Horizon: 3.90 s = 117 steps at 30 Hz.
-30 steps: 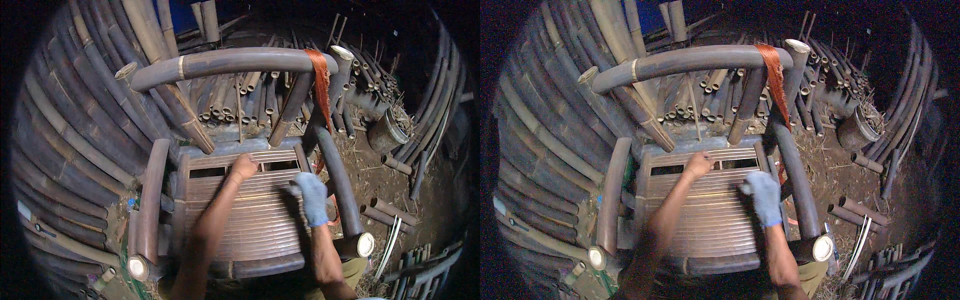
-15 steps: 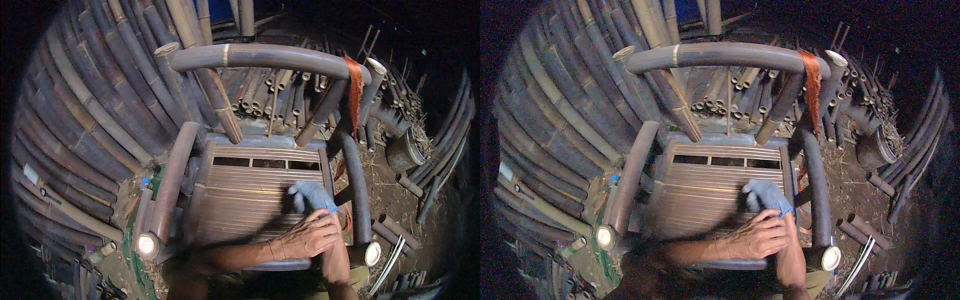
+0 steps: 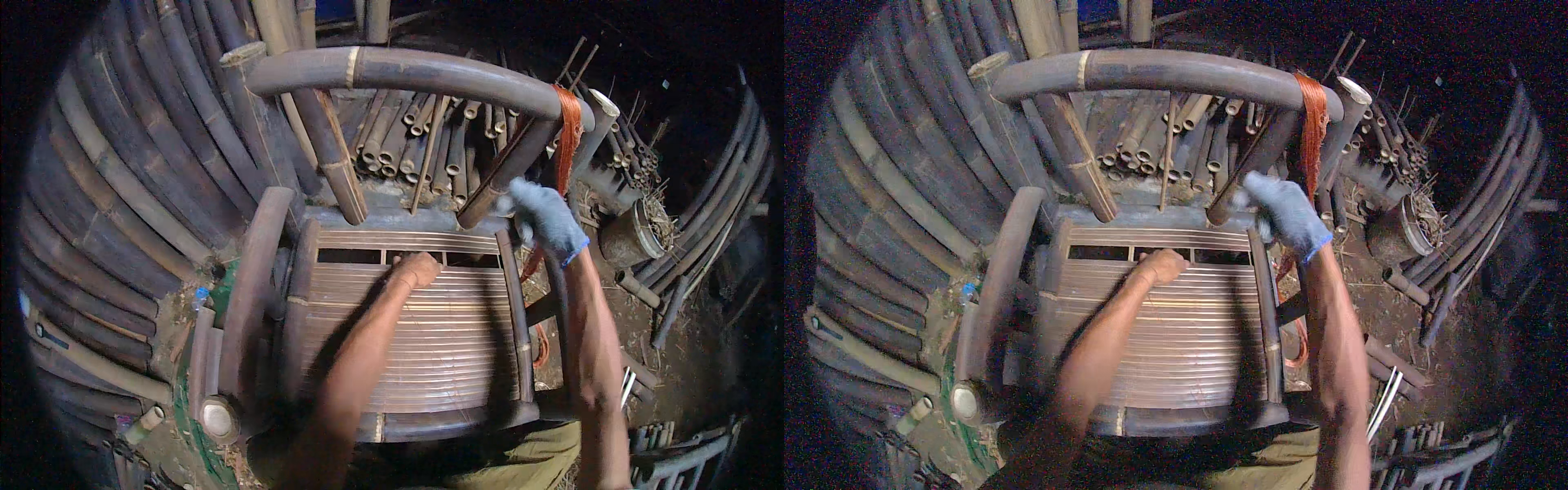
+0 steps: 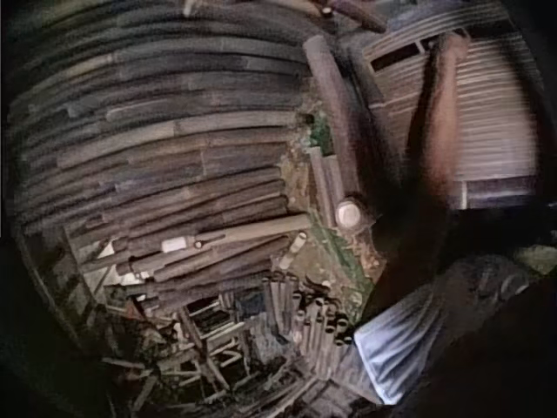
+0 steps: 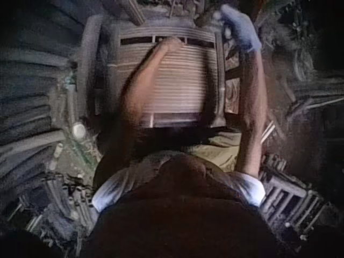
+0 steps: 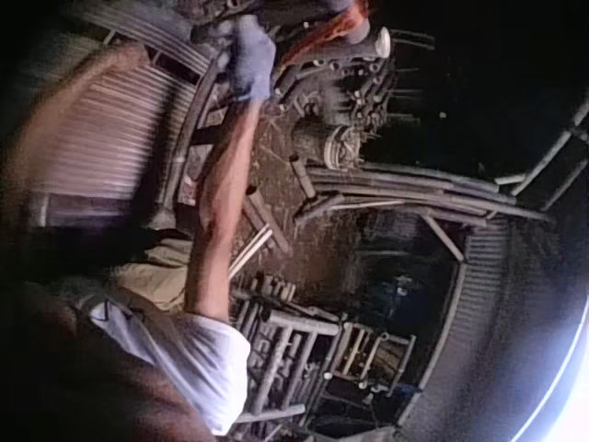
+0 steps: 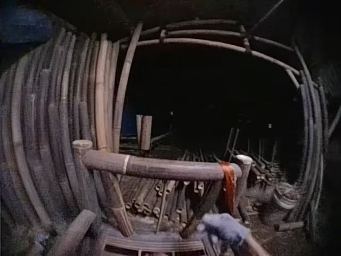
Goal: The person weaves thin bamboo strips through the seat frame of a bamboo chair by hand, pulling the strips taut and securing them.
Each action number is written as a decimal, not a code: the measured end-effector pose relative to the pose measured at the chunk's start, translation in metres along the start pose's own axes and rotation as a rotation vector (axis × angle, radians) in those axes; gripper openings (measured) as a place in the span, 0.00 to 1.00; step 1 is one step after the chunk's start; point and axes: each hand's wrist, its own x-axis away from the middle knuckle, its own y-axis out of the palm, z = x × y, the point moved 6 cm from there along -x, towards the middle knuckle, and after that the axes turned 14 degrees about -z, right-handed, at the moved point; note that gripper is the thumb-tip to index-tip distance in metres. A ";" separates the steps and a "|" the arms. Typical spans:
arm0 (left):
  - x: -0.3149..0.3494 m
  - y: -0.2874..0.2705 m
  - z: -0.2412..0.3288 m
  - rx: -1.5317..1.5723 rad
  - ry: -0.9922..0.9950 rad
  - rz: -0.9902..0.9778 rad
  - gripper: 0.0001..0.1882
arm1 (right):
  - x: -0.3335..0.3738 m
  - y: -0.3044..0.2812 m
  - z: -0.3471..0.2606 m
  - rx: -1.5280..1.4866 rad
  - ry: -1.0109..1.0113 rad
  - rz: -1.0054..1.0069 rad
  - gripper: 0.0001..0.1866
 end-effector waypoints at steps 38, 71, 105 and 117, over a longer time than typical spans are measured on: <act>0.170 0.108 0.053 -0.429 0.713 -0.025 0.28 | 0.266 -0.052 0.066 0.113 0.170 0.371 0.14; 0.088 -0.039 -0.117 -0.179 -0.120 0.529 0.27 | -0.031 0.104 0.097 0.896 0.188 0.411 0.14; 0.091 -0.074 -0.104 0.744 0.275 0.295 0.10 | -0.061 0.177 0.057 0.859 -0.115 0.142 0.18; 0.098 -0.077 -0.090 0.579 0.190 0.247 0.12 | 0.026 0.174 0.040 0.105 -0.164 0.123 0.14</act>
